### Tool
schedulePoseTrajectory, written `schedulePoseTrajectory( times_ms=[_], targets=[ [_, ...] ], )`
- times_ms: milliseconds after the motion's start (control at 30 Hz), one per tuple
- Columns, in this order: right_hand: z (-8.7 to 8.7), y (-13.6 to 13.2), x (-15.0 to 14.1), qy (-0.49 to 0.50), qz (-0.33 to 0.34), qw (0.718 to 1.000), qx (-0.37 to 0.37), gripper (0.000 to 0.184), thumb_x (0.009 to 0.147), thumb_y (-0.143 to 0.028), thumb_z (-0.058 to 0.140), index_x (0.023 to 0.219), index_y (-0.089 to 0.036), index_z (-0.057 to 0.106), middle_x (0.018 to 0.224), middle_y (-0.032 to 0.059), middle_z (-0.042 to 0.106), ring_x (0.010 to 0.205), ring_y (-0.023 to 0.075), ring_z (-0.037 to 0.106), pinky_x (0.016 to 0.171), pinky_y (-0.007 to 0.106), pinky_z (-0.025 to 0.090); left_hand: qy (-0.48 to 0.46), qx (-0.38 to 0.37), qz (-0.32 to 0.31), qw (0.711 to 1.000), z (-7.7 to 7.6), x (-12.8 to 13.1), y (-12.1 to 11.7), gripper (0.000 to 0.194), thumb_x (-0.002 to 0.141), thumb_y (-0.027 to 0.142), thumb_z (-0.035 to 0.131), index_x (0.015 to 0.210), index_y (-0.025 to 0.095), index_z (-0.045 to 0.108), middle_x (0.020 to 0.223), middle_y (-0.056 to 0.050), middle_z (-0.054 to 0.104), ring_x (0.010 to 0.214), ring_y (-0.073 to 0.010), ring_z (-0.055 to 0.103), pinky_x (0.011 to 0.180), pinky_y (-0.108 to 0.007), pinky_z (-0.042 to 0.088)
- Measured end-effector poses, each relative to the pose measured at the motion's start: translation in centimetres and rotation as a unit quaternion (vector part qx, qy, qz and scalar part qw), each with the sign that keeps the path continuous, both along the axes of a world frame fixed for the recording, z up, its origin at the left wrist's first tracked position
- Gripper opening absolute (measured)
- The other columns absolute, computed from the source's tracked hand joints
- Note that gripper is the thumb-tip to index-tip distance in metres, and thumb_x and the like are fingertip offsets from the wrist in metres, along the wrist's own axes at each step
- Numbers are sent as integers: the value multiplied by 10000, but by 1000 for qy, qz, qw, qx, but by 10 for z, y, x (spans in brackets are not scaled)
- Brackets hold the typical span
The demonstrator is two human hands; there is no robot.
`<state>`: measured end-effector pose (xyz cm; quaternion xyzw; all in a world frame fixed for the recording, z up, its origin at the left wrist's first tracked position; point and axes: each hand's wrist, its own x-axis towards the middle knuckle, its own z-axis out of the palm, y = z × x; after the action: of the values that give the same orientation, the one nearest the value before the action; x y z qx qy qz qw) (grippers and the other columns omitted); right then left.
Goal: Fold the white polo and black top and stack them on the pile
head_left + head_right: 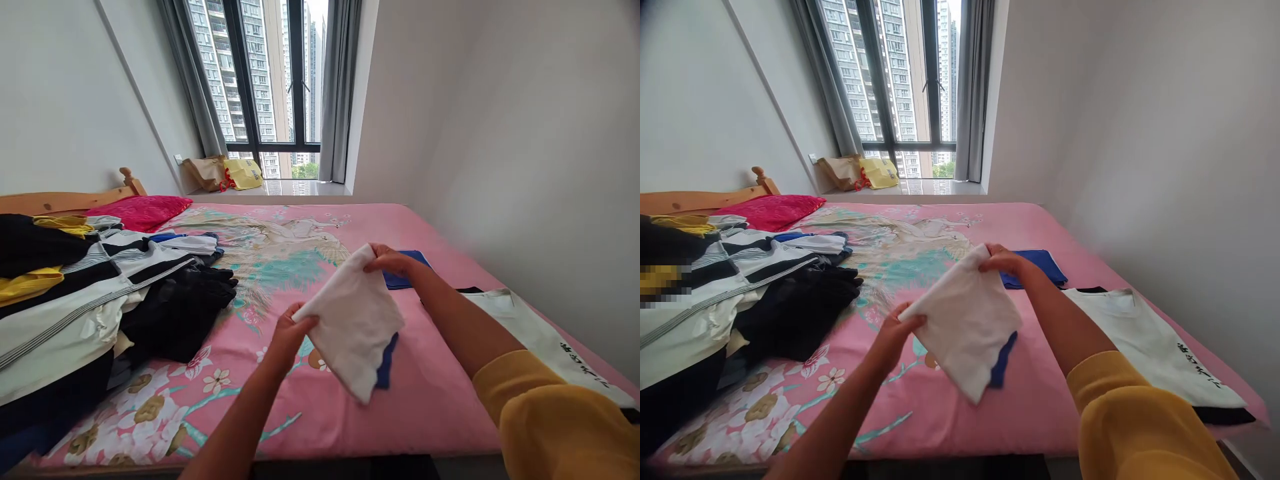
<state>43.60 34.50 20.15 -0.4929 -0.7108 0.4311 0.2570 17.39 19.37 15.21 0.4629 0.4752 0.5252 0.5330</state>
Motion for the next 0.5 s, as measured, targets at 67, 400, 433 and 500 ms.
schedulePoseTrajectory(
  times_ms=[67, 400, 433, 500],
  targets=[
    [35, 1, 12, 80, -5, 994, 70, 439, 603, -226, 672, 1022, -156, 561, 865, -21, 632, 790, 124, 578, 739, 268, 486, 61, 73, 6, 995, 48, -19, 32, 276, 587, 307, 666, 805, 151, 604, 636, 46, 550, 622, -113, 508, 609, -237, 415],
    [-97, -77, -11, -98, -19, 941, 322, 117, 720, -187, 547, 813, -197, 618, 945, 59, 619, 965, 207, 538, 919, 364, 400, 387, 154, 26, 909, -46, -83, 29, 200, 661, 190, 621, 820, 216, 740, 1052, -62, 654, 1052, -209, 572, 958, -358, 429],
    [-126, -91, -14, -108, -11, 939, 327, 135, 721, -171, 535, 816, -202, 626, 985, 70, 610, 988, 214, 532, 917, 371, 405, 395, 139, 26, 908, -70, -86, 18, 210, 637, 154, 626, 796, 216, 749, 1028, -73, 664, 1018, -219, 594, 933, -373, 455],
    [-177, -117, -17, -120, -13, 937, 329, 187, 729, -139, 499, 841, -208, 633, 1051, 85, 586, 1028, 221, 518, 913, 383, 420, 406, 119, 23, 906, -109, -89, -2, 251, 591, 106, 650, 783, 228, 755, 1036, -76, 672, 992, -230, 616, 911, -386, 482]
  ],
)
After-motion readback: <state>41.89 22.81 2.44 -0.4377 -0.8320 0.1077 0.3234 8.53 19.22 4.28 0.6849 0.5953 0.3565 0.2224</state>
